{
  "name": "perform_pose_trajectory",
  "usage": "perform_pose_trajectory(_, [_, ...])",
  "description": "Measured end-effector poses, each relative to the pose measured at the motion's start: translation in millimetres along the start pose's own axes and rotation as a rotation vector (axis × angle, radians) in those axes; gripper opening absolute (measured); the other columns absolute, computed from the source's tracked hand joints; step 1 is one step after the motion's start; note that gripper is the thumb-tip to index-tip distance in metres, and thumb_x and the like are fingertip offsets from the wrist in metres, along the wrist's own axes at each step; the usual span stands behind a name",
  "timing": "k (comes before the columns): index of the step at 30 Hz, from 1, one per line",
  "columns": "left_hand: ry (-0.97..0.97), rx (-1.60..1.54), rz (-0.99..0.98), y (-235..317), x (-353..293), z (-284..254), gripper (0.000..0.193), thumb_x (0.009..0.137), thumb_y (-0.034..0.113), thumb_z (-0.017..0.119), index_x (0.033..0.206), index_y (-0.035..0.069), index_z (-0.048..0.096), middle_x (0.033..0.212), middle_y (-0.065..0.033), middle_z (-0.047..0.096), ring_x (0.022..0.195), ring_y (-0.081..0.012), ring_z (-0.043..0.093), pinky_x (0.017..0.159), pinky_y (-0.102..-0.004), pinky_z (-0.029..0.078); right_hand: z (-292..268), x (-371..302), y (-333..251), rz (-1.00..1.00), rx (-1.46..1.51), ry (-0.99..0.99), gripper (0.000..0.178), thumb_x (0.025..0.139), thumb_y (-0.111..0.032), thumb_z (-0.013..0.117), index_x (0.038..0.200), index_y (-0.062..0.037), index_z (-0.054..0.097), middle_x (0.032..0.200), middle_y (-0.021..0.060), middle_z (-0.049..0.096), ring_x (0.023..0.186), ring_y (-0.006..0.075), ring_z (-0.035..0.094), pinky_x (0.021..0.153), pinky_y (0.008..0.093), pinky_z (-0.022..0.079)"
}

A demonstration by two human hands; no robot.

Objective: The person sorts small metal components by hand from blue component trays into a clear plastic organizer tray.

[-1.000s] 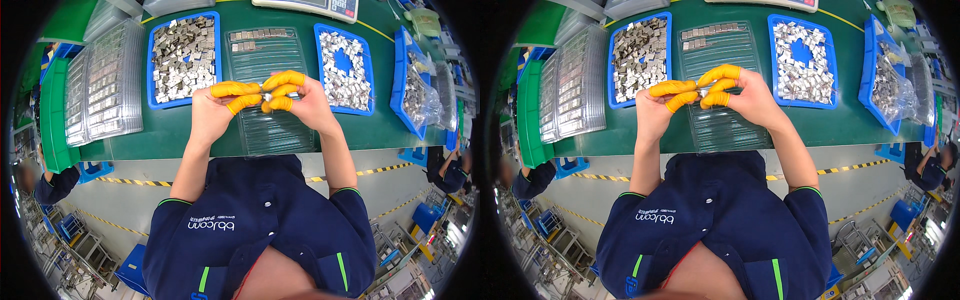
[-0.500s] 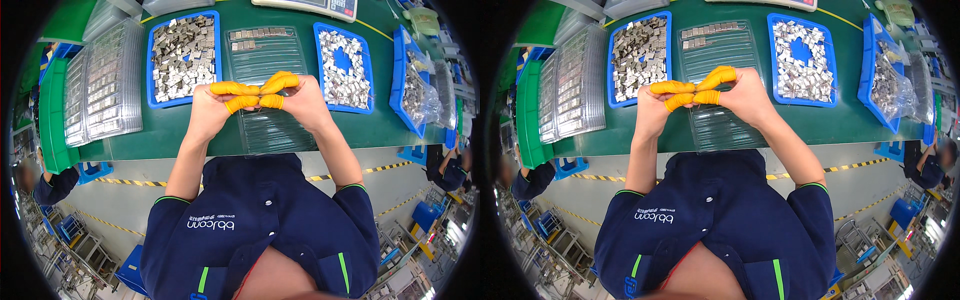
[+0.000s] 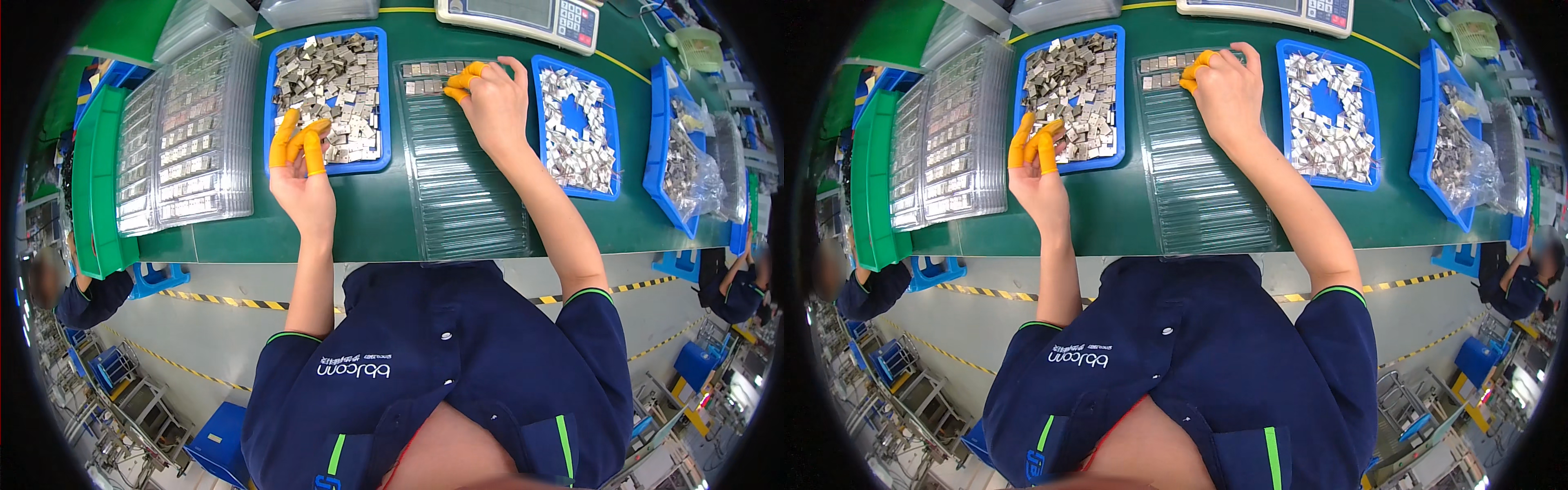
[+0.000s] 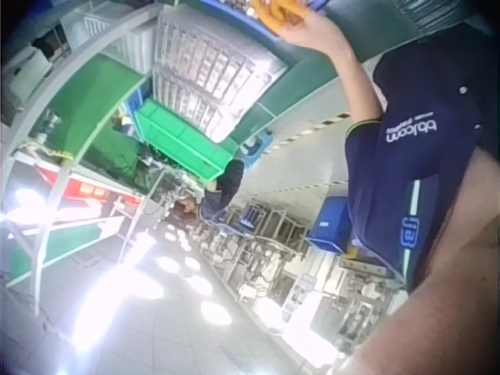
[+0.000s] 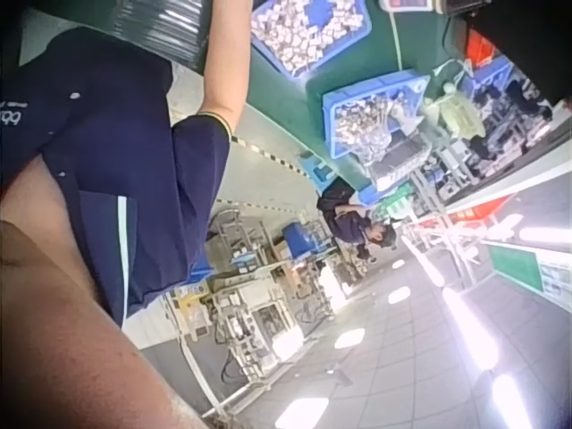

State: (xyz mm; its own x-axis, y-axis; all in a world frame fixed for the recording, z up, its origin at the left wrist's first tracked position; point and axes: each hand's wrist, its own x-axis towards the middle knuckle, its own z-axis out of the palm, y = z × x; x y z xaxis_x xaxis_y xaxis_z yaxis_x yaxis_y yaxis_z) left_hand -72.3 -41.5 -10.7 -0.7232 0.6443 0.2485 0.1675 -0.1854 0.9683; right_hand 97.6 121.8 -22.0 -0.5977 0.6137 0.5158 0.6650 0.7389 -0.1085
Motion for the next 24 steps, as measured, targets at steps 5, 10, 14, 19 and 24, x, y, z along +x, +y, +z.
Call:
perform_pose_trajectory(5, [0.012, 0.136, 0.056, -5.4, 4.7, -2.7, 0.028, 0.086, 0.002, 0.054, 0.114, -0.002, 0.052, 0.098, -0.0118, 0.061, 0.092, -0.0181, 0.060, 0.079, -0.0263, 0.048, -0.9, -5.1, 1.3, -0.001, 0.057, 0.006, 0.011, 0.067, -0.009, 0.066, 0.078, -0.0076, 0.069, 0.080, 0.0051, 0.063, 0.080, 0.0195, 0.057, 0.092, 0.0381, 0.033])
perform_pose_trajectory(10, [-0.195, 0.700, 0.237, -5.4, 32.0, -1.6, 0.020, 0.072, 0.009, 0.067, 0.092, 0.007, 0.067, 0.098, -0.0115, 0.063, 0.094, -0.0296, 0.055, 0.086, -0.0334, 0.042, -38.6, -15.9, 27.7, 0.215, -0.020, 0.063, 0.019, 0.074, -0.011, 0.064, 0.092, -0.0087, 0.067, 0.086, 0.0079, 0.063, 0.084, 0.0235, 0.057, 0.090, 0.0390, 0.035])
perform_pose_trajectory(14, [-0.294, 0.932, 0.369, -18.3, 57.2, 4.2, 0.024, 0.070, 0.016, 0.070, 0.092, 0.008, 0.068, 0.092, -0.0119, 0.063, 0.090, -0.0276, 0.052, 0.084, -0.0355, 0.039, -67.7, -53.6, 56.6, 0.557, -0.057, -0.118, 0.029, 0.075, -0.006, 0.062, 0.103, 0.0003, 0.061, 0.104, 0.0176, 0.057, 0.092, 0.0316, 0.057, 0.079, 0.0375, 0.046])
perform_pose_trajectory(19, [-0.285, 1.070, 0.404, -30.1, 73.1, 15.1, 0.027, 0.068, 0.020, 0.071, 0.091, 0.008, 0.068, 0.084, -0.0114, 0.061, 0.087, -0.0262, 0.051, 0.083, -0.0375, 0.032, -69.9, -79.3, 74.2, 0.636, -0.025, -0.255, 0.021, 0.072, -0.002, 0.060, 0.092, 0.0059, 0.059, 0.087, 0.0176, 0.058, 0.075, 0.0309, 0.058, 0.065, 0.0371, 0.046])
perform_pose_trajectory(24, [-0.331, 1.102, 0.532, -29.6, 80.5, 25.4, 0.023, 0.069, 0.016, 0.069, 0.086, 0.000, 0.066, 0.087, -0.0116, 0.061, 0.089, -0.0261, 0.050, 0.081, -0.0384, 0.033, -74.6, -74.5, 75.4, 0.821, 0.035, -0.262, 0.022, 0.070, -0.001, 0.062, 0.092, 0.0027, 0.063, 0.080, 0.0164, 0.062, 0.069, 0.0290, 0.061, 0.065, 0.0359, 0.048])
